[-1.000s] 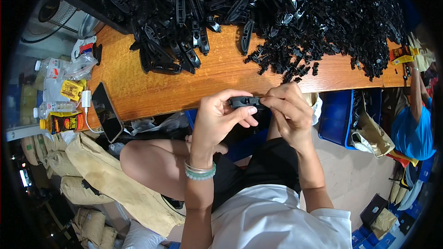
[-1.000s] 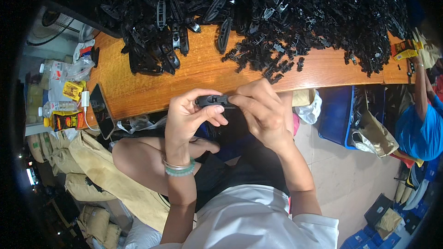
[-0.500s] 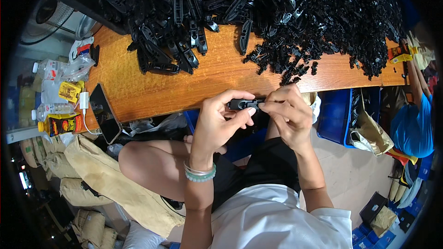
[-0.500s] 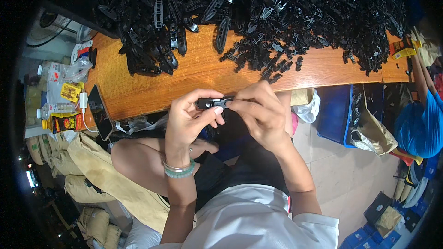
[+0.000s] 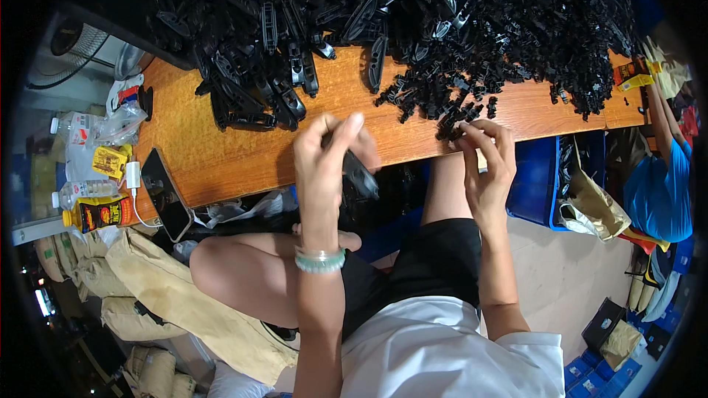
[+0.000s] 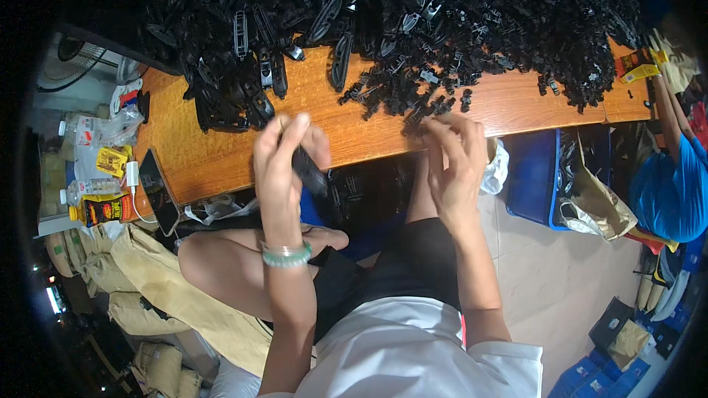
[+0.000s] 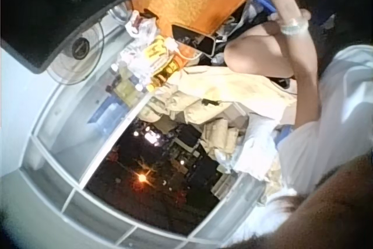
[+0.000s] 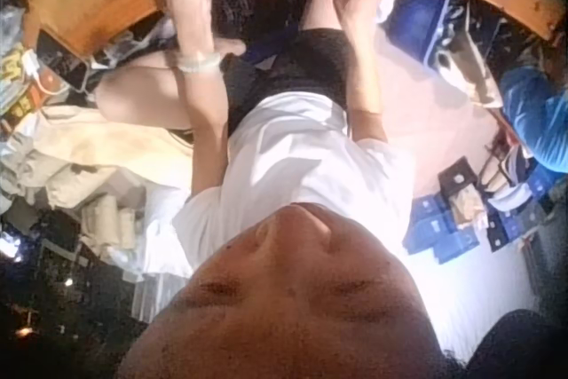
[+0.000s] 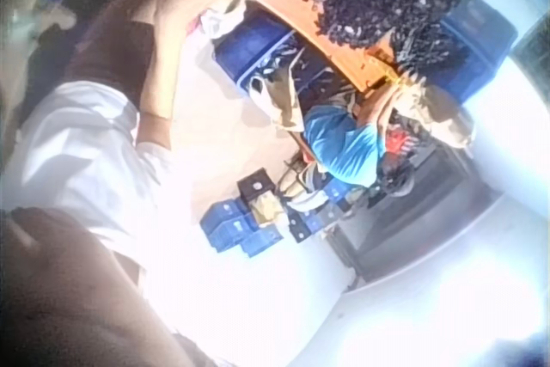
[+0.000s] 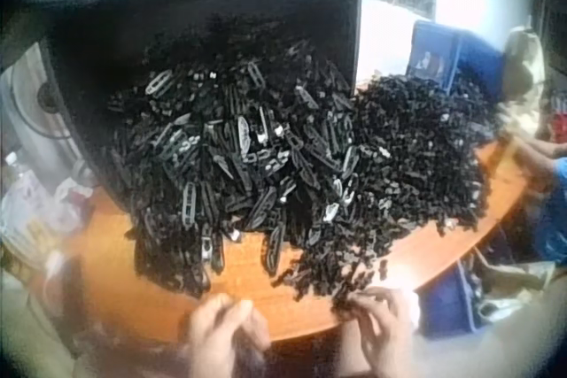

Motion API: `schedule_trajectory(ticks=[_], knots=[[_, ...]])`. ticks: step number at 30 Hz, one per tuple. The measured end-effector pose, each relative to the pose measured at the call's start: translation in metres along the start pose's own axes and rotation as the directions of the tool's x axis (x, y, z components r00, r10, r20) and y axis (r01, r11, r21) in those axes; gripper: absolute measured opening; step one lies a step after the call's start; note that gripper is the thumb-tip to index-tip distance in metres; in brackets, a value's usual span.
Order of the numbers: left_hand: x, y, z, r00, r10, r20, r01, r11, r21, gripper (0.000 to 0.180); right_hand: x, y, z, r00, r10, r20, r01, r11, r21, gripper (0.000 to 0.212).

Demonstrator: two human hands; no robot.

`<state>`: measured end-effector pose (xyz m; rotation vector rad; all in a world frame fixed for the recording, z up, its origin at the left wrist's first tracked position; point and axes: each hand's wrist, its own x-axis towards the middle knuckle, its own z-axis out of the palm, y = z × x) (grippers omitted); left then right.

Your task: The person repeatedly picks up plastic parts from piles on the table and fits them together by hand.

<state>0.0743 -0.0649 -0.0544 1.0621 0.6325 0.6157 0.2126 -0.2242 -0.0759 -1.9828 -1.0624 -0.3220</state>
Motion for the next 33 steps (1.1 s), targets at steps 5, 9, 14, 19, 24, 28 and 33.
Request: schedule_trajectory(ticks=[5, 9, 14, 19, 24, 28, 33], knots=[[0.065, 0.005, 0.023, 0.982, 0.177, -0.060, -0.103, 0.781, 0.616, 0.033, -0.007, 0.016, 0.005, 0.998, 0.053, 0.032, -0.056, 0.995, 0.080, 0.020], [0.082, 0.004, 0.023, 0.980, 0.194, -0.043, -0.062, 0.506, 0.860, 0.037, -0.009, 0.010, 0.004, 1.000, 0.024, -0.002, -0.023, 0.976, 0.215, 0.017], [0.038, -0.007, 0.009, 0.915, 0.387, -0.112, -0.197, 0.671, 0.715, 0.030, -0.012, 0.001, 0.009, 0.971, 0.215, -0.105, -0.166, 0.922, 0.350, 0.013], [-0.029, -0.019, 0.033, 0.938, 0.336, -0.085, -0.202, 0.729, 0.654, 0.038, -0.010, -0.042, 0.021, 0.882, 0.404, 0.243, -0.428, 0.471, 0.771, 0.015], [-0.051, -0.017, 0.032, 0.896, 0.417, 0.155, -0.418, 0.670, 0.613, 0.032, -0.008, -0.050, 0.029, 0.913, 0.340, 0.225, -0.376, 0.490, 0.786, 0.010], [-0.054, -0.014, 0.033, 0.988, 0.142, -0.057, -0.135, 0.984, 0.112, 0.027, -0.009, -0.054, 0.018, 0.877, 0.304, 0.372, -0.474, 0.419, 0.774, 0.008], [-0.052, 0.001, 0.020, 0.996, 0.066, 0.054, -0.078, 0.960, 0.270, 0.025, -0.002, -0.058, 0.012, 0.926, 0.170, 0.338, -0.368, 0.604, 0.707, 0.006]])
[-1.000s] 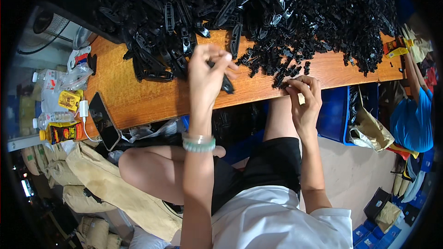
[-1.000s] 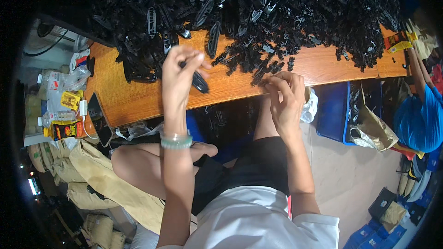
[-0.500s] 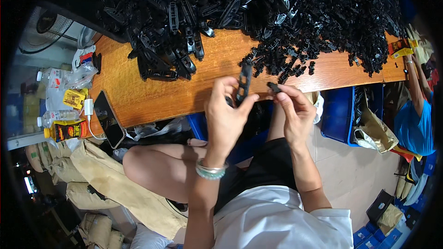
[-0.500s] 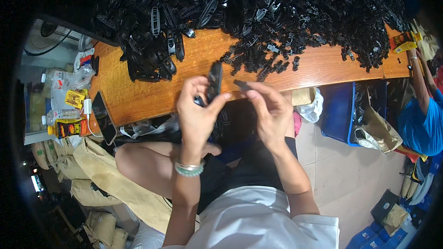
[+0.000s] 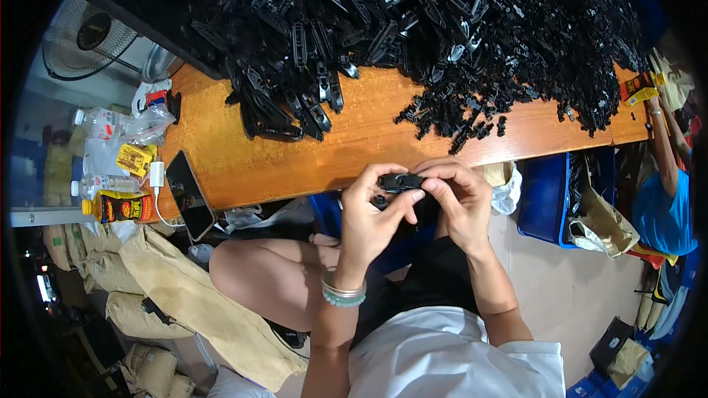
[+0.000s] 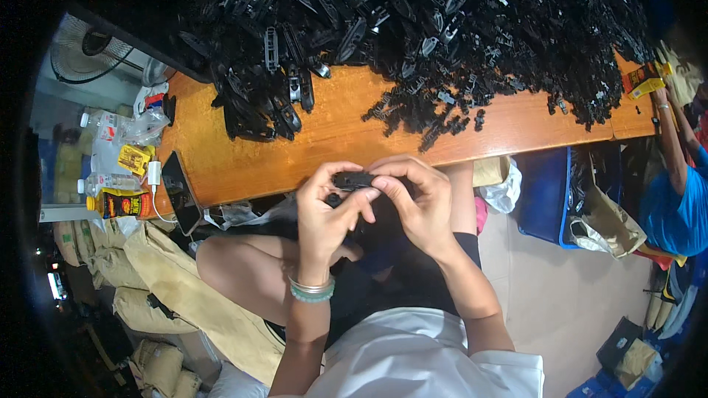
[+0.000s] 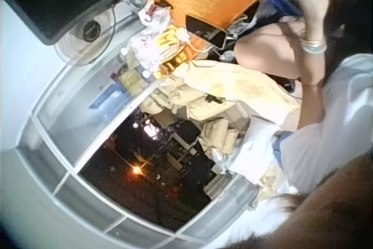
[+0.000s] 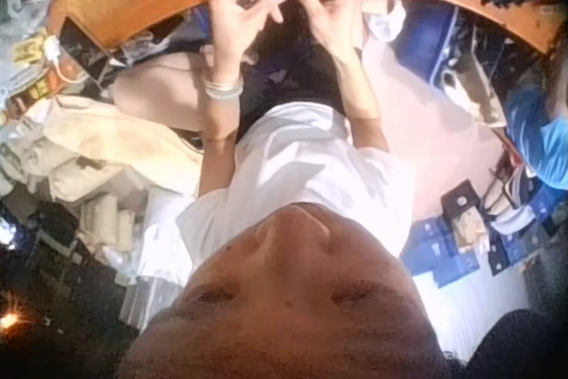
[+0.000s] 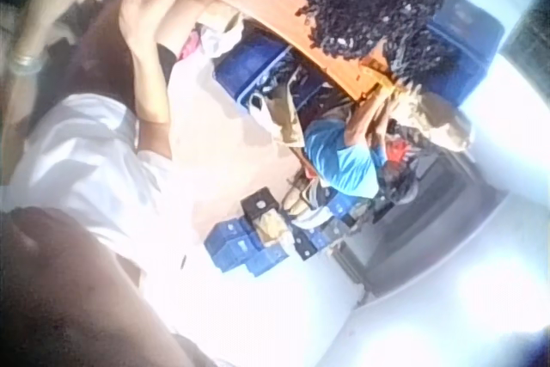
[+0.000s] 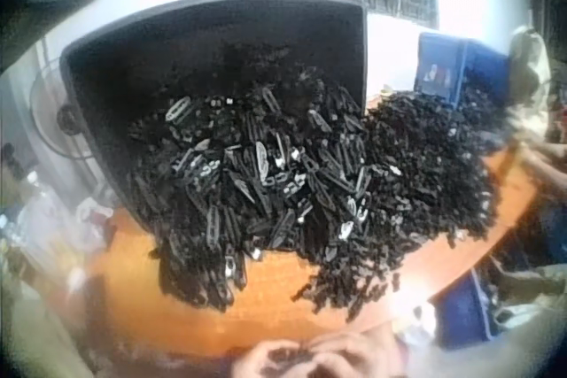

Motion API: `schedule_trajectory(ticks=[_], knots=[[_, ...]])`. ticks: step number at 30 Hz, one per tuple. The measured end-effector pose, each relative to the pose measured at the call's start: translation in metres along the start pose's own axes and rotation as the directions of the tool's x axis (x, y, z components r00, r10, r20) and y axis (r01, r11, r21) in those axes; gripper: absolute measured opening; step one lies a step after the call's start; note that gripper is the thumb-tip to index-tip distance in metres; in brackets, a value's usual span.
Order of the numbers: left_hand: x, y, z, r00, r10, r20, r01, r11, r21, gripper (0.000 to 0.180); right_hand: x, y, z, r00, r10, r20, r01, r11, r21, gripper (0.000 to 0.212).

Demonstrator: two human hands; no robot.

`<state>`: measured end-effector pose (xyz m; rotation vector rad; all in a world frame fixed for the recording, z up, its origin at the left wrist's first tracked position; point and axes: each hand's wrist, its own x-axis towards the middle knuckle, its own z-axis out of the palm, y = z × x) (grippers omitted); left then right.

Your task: The person repeatedly picks up plastic parts from piles on the table and fits them together by hand.

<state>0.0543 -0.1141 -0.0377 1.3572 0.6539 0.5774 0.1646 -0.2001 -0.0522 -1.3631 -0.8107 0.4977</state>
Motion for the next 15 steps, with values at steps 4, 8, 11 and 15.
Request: schedule_trajectory(ticks=[4, 8, 11, 15], knots=[[-0.001, 0.007, -0.011, 1.000, 0.024, 0.007, -0.024, 1.000, 0.012, 0.018, 0.002, -0.009, -0.006, 0.995, -0.092, 0.038, 0.095, 0.988, -0.120, 0.004], [-0.003, 0.011, -0.013, 1.000, 0.013, 0.016, -0.014, 0.999, 0.033, 0.018, 0.005, -0.008, -0.010, 0.969, -0.228, 0.090, 0.245, 0.909, -0.336, 0.005], [-0.003, 0.012, -0.014, 1.000, -0.013, 0.028, 0.013, 1.000, -0.007, 0.019, 0.005, -0.007, -0.012, 0.948, -0.287, 0.140, 0.319, 0.865, -0.386, 0.006], [-0.004, 0.014, -0.016, 0.996, -0.017, 0.084, 0.014, 0.999, 0.029, 0.019, 0.002, -0.008, -0.010, 0.966, -0.242, 0.089, 0.258, 0.922, -0.289, 0.005]])
